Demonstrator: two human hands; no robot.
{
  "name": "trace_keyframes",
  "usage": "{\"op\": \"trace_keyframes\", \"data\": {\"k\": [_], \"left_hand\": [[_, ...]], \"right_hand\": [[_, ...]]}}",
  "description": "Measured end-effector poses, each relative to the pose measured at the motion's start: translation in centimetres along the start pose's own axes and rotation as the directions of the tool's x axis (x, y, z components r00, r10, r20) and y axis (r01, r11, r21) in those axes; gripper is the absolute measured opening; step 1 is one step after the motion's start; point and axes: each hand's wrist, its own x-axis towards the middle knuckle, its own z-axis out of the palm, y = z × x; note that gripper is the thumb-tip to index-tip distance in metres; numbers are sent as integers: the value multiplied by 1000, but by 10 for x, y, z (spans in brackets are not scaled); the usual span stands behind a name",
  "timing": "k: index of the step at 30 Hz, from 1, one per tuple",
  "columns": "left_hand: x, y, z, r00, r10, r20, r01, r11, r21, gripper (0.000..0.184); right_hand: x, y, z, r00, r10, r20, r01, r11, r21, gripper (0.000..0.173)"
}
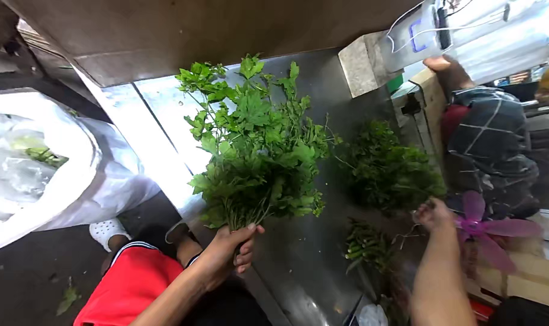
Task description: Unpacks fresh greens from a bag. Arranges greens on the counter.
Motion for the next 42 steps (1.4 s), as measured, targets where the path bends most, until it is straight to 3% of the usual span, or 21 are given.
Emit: {"op": "trace_keyframes", "data": {"k": [2,4,6,8,12,16,18,21,22,23,24,25,27,29,31,33,35,37,39,42], "left_hand": [[-3,2,4,1000,16,-10,-16,998,58,25],[-8,1,7,1000,14,10,-14,997,70,23],[-11,-2,10,999,3,38,-5,998,58,21],[-13,-6,17,1000,17,10,-18,998,58,19],[-8,-10,29,998,56,-20,-54,994,94,17],[-7,-12,30,990,138,12,-137,972,192,23],[-9,-15,29,985,164,-60,-143,955,260,29],[-6,-20,14,977,124,-172,-66,948,313,30],[-4,-23,10,975,114,-188,-51,949,310,24],[-4,-25,8,973,107,-202,-44,955,294,16],[-3,-27,6,972,102,-213,-41,961,273,11],[-2,-28,5,971,95,-221,-39,969,242,7],[-2,-29,2,977,61,-203,-28,986,162,8],[-4,-27,-2,986,20,-168,-2,994,107,8],[-3,-26,-9,991,-15,-130,21,998,52,7],[-2,-26,-17,999,-51,2,51,999,-10,21],[6,-26,-24,980,-76,186,88,995,-55,31],[13,-29,-23,958,-96,269,119,990,-71,35],[17,-28,-16,963,-39,268,55,997,-53,28],[6,-18,0,928,170,333,-177,984,-10,20]], "right_hand": [[-21,-52,-12,991,-134,-29,137,974,182,22],[-62,-100,-22,958,-279,-73,288,928,236,26],[-119,-128,-25,918,-387,-86,396,900,183,30],[-188,-129,-12,890,-456,-12,455,887,81,37],[-317,-46,45,849,-455,269,475,880,-12,42],[-420,63,101,758,-242,606,361,929,-81,36],[-448,96,106,605,-136,784,435,882,-182,37],[-427,103,91,219,-3,976,616,776,-136,43],[-407,100,83,136,23,990,620,778,-103,47],[-384,99,76,149,-3,989,591,802,-87,43],[-356,98,70,253,-55,966,537,839,-93,39],[-324,97,65,410,-119,904,474,875,-100,37],[-248,99,58,709,-220,670,370,925,-88,38],[-168,99,50,862,-276,425,326,944,-49,38],[-95,95,42,917,-334,218,375,909,-182,39],[-34,95,36,904,-414,104,416,801,-431,41],[11,98,39,938,-344,34,302,768,-564,43],[35,102,47,991,-124,-46,84,857,-509,48],[53,107,56,995,80,-53,-94,931,-352,52],[57,97,54,991,126,-44,-133,940,-316,59]]}}
